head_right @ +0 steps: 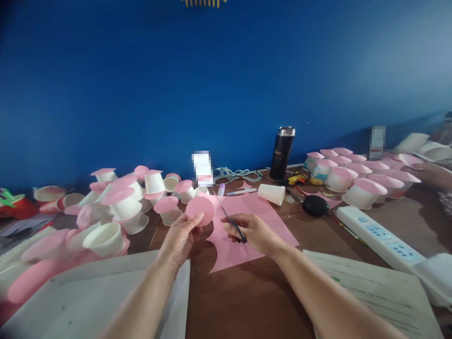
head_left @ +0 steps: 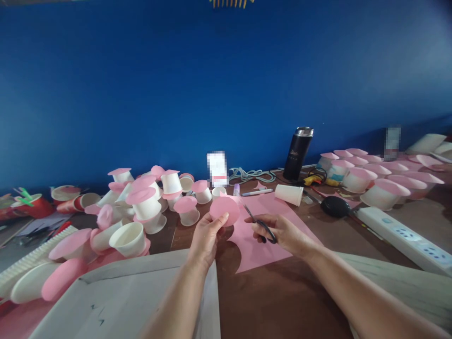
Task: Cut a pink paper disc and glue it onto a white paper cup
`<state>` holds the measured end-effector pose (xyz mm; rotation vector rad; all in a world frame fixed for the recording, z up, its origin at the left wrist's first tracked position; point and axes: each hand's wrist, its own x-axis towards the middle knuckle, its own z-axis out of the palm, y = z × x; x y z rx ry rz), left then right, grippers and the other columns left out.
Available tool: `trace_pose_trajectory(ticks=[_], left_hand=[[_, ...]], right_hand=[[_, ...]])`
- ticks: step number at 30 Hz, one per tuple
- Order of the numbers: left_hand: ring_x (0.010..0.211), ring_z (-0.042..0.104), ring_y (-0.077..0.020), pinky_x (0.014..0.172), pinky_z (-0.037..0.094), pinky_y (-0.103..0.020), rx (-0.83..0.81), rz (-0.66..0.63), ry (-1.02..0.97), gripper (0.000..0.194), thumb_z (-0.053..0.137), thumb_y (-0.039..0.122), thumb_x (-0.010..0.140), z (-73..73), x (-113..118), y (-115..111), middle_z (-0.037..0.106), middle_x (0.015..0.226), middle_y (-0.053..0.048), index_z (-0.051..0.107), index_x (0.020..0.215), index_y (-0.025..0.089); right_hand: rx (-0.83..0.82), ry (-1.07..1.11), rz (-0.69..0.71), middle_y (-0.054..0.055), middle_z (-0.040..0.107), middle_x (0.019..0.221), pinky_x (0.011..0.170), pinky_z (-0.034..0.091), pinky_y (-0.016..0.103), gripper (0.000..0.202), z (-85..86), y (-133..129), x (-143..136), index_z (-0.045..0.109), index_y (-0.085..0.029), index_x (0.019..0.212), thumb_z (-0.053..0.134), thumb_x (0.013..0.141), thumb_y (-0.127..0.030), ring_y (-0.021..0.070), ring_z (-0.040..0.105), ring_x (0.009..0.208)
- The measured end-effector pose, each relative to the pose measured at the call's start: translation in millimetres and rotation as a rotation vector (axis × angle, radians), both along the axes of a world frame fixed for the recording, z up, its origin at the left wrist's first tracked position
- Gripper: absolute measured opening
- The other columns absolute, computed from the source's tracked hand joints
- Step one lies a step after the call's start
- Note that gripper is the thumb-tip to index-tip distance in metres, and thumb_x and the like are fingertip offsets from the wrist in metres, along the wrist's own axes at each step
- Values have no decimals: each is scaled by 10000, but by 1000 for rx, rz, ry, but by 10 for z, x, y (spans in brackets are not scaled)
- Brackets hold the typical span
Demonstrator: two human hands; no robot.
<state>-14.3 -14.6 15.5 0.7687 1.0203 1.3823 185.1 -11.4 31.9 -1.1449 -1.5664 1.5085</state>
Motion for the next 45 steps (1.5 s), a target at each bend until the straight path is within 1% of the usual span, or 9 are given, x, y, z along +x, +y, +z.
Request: trace_pose_trajectory(ticks=[4,10,13,18,21,24,30,38,45], left_hand=[[550,432,-53,526,343,-190,9,-4,9,253,774,316,657,2,2,3,590,690,2,652,781,133],[524,402,-62,512,338,-195,35,-32,66,265,758,359,669,-44,-4,-5,498,573,29,622,693,132],[516,397,-63,508,335,-197,31,-34,70,276,763,365,658,-38,2,-9,468,545,38,611,667,136],[532,399,-51,519,335,-185,20,-19,94,246,760,336,666,-5,15,-13,510,595,24,639,703,126],[535,407,-54,523,336,-190,23,-22,96,244,755,334,672,-12,12,-13,514,603,21,633,703,125],[545,416,-61,525,337,-200,39,-38,102,249,746,340,685,-33,2,-11,519,623,13,628,715,122],[536,415,-58,536,350,-206,24,-41,95,240,748,331,687,-55,-1,-4,505,615,23,625,717,126],[507,438,-50,509,356,-193,-15,-23,54,253,778,315,646,-13,31,-20,551,614,19,633,724,123],[507,430,-56,514,361,-202,-15,-40,58,251,768,325,657,-14,31,-22,545,598,20,619,700,127]], right_hand=[[6,17,57,39,590,705,585,399,272,606,-5,-32,-23,663,-95,1110,678,725,-563,133,521,654],[5,46,53,13,525,681,585,369,274,575,-89,-16,-20,659,-104,1122,699,727,-520,112,454,628],[6,80,55,-1,497,668,588,367,278,575,-111,4,-12,667,-100,1101,727,700,-506,104,430,615],[3,72,39,3,505,669,567,350,273,564,-76,-3,-4,675,-93,1061,735,685,-510,100,427,600],[7,59,37,-5,494,648,552,340,270,561,-69,-5,-6,672,-85,1060,723,698,-511,89,406,572],[20,72,40,-15,478,631,552,343,272,575,-90,5,-7,676,-86,1053,736,676,-517,85,389,563],[21,67,31,-13,491,620,538,333,271,647,-83,-1,-17,681,-81,1045,770,607,-548,84,387,553],[-17,47,5,-15,491,619,531,318,270,679,-28,-19,-40,674,-67,1049,751,613,-582,81,398,545],[-44,62,-17,-21,471,595,547,308,284,756,2,-30,-47,675,-50,1039,771,545,-614,85,376,549]])
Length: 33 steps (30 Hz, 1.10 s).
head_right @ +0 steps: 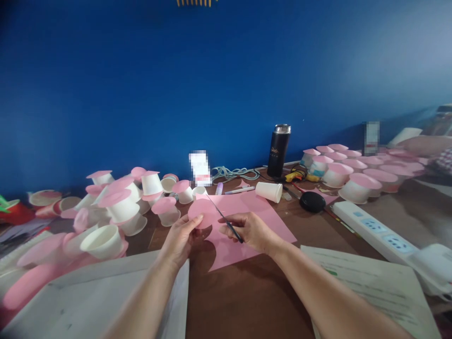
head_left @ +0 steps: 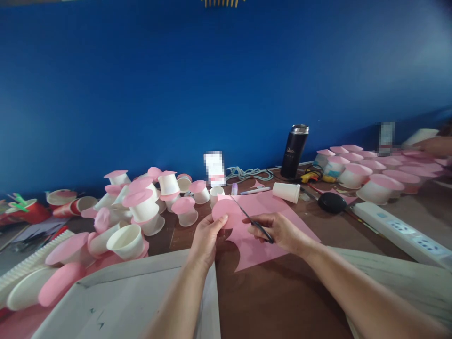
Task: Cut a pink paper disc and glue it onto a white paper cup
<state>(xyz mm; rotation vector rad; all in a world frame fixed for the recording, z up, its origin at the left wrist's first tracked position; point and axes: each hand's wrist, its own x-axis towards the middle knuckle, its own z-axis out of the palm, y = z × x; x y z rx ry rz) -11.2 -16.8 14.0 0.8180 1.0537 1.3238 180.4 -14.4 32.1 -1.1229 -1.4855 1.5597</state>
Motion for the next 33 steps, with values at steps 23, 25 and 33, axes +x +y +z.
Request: trace_pose_trajectory(ticks=[23,25,33], left_hand=[[534,436,-46,537,343,-185,47,45,33,229,767,342,667,-29,-38,22,591,669,30,670,766,160],[555,464,-49,544,352,-181,56,66,19,238,769,337,669,-24,-46,27,617,701,20,678,799,160],[714,608,-159,686,468,-286,135,86,-34,349,748,363,685,36,-100,38,688,820,-56,679,947,143]], right_hand=[[50,-41,-72,-10,498,590,520,353,278,640,-54,57,42,695,-71,1031,760,617,-554,94,428,524],[45,-61,-83,-6,513,592,523,365,281,650,-61,71,43,698,-75,1031,746,621,-576,98,444,524],[11,-112,-16,5,537,599,538,384,282,645,-82,52,7,704,-86,1024,723,633,-600,108,464,540]])
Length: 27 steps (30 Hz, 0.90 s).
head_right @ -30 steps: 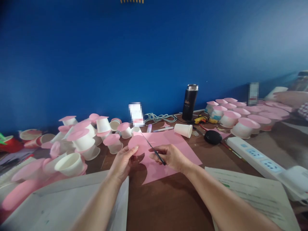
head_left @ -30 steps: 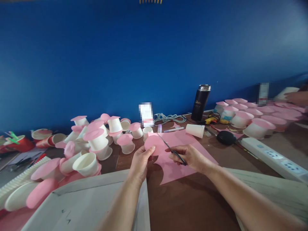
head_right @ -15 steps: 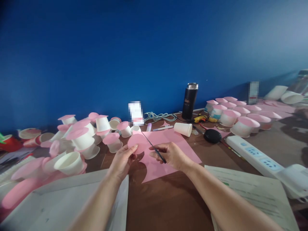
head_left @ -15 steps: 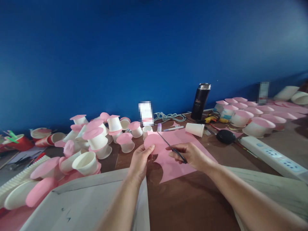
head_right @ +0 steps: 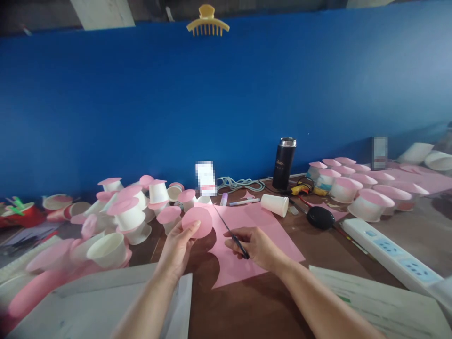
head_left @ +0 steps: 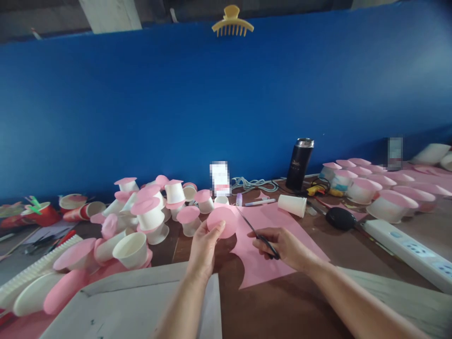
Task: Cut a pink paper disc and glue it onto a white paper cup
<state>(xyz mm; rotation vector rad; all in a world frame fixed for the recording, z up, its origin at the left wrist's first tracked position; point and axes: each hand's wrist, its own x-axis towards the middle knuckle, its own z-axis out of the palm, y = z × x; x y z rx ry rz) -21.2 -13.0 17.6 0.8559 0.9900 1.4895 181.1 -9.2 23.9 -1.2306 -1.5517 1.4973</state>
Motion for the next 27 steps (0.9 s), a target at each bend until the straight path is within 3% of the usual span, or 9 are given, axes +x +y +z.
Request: trace_pose_trajectory(ticks=[6,10,16,27], left_hand=[[715,595,-137,672,445,-244,1,58,32,355,766,364,651,30,-12,-13,689,820,-29,688,931,161],[603,513,-85,583,389,-206,-40,61,34,285,768,360,648,-10,0,-6,637,714,-1,674,820,153],[600,500,-87,580,383,-211,-49,58,39,301,771,380,631,-28,12,-1,624,713,-8,671,803,154],[568,460,-70,560,389,-197,-65,31,65,246,761,344,663,-29,22,-12,591,672,1,653,765,148]], right_hand=[[-6,41,46,3,520,634,548,347,273,631,12,-28,8,680,-102,1078,732,652,-565,104,436,566],[-37,110,68,-19,475,609,559,315,276,678,61,-70,-35,677,-103,1078,770,591,-566,98,388,571],[-47,120,46,-33,441,568,545,261,274,702,108,-109,-87,699,-94,1022,796,523,-579,94,354,560],[-17,76,58,-13,504,601,534,297,260,636,58,-84,-20,696,-104,1061,787,579,-509,89,387,551]])
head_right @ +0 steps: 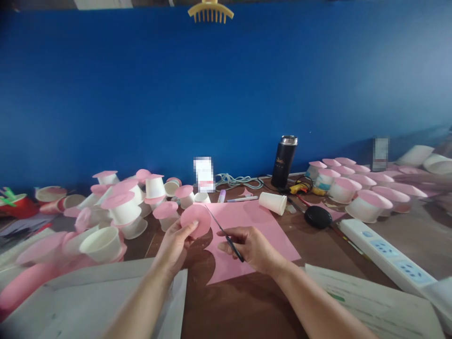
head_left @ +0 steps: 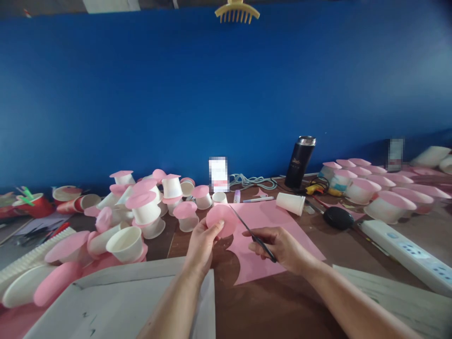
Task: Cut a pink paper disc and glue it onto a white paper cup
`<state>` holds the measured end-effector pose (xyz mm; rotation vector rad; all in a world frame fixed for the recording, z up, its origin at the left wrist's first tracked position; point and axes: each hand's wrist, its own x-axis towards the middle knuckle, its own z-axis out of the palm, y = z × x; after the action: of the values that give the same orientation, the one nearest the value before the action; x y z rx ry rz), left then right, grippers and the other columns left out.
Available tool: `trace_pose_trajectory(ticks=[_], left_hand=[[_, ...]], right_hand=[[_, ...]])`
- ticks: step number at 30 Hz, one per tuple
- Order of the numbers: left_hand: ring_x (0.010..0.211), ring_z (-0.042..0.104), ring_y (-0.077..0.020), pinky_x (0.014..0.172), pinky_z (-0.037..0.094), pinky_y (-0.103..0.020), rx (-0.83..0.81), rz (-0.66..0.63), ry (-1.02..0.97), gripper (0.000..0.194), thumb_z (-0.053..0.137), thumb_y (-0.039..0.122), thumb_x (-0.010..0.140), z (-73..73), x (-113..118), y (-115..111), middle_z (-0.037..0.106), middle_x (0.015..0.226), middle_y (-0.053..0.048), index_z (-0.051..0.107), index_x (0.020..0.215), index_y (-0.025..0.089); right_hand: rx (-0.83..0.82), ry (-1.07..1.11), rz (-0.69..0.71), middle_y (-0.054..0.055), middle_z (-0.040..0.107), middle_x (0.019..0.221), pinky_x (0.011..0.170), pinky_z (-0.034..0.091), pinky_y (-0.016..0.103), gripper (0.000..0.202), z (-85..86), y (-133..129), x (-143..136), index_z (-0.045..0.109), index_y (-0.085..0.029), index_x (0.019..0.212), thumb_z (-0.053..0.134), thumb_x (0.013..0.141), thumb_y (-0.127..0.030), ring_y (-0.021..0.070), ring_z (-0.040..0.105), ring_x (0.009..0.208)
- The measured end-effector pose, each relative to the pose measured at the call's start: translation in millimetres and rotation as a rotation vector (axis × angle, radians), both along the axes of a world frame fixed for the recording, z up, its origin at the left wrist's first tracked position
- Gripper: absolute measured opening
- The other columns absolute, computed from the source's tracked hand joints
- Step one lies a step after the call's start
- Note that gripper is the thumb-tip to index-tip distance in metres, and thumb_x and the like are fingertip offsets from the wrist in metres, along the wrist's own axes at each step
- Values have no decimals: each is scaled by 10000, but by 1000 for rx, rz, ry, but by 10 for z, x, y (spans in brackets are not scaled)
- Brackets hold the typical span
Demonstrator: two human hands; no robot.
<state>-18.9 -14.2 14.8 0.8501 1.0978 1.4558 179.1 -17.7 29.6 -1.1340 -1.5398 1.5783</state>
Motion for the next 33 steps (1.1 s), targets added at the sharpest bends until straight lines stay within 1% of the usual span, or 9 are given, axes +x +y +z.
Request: trace_pose_trajectory(ticks=[4,7,9,12,17,20,24,30,33], left_hand=[[562,478,-74,558,401,-203,8,-39,-7,238,748,344,683,-16,-6,4,583,663,6,636,762,150],[556,489,-82,552,405,-211,4,-22,39,259,748,364,682,-43,-17,8,571,634,8,638,761,144],[564,517,-100,561,426,-230,-7,-22,40,278,752,378,674,-47,-18,6,569,623,5,638,766,142],[573,549,-121,558,449,-250,-20,-43,8,280,755,377,668,-18,-7,-6,572,617,5,634,772,146],[531,522,-92,518,431,-219,-2,-60,-1,260,751,355,671,44,18,-32,596,622,2,650,771,137],[522,520,-93,517,441,-224,-6,-53,-16,271,764,351,651,48,26,-36,590,609,2,651,759,130],[562,561,-127,570,492,-281,-17,-96,-65,296,759,369,657,41,34,-36,618,653,-21,649,795,131],[560,554,-120,569,494,-278,-10,-109,-67,314,757,366,661,70,36,-44,616,661,-29,650,816,115],[533,531,-102,537,463,-246,-9,-90,-48,308,762,368,652,72,29,-43,602,635,-15,653,796,120]], right_hand=[[-30,7,-15,-13,513,601,530,299,260,640,21,-4,-13,700,-107,1053,792,567,-515,85,388,540],[-34,7,-24,-24,484,555,530,288,260,644,26,-6,-20,705,-97,1040,804,548,-502,97,397,556],[-28,1,-21,-18,502,570,533,292,260,643,26,-6,-20,703,-93,1046,809,547,-485,95,399,559],[-16,-13,-25,-4,532,608,538,306,264,627,26,-6,-19,702,-94,1052,793,572,-487,86,398,548],[-8,-14,-38,-3,522,602,541,311,267,656,19,-8,-17,697,-84,1062,770,587,-531,86,390,547],[-9,-6,-25,7,533,627,544,307,266,681,6,-4,-8,686,-77,1084,773,587,-534,92,395,567],[7,-35,-25,-11,501,593,536,313,262,649,-9,9,5,687,-83,1093,762,618,-519,87,381,552],[16,-29,-16,0,521,623,536,328,256,655,10,4,-7,681,-82,1109,762,614,-503,89,400,565],[19,-44,-35,-4,517,617,532,330,253,624,6,7,-17,685,-85,1101,752,633,-492,86,398,559]])
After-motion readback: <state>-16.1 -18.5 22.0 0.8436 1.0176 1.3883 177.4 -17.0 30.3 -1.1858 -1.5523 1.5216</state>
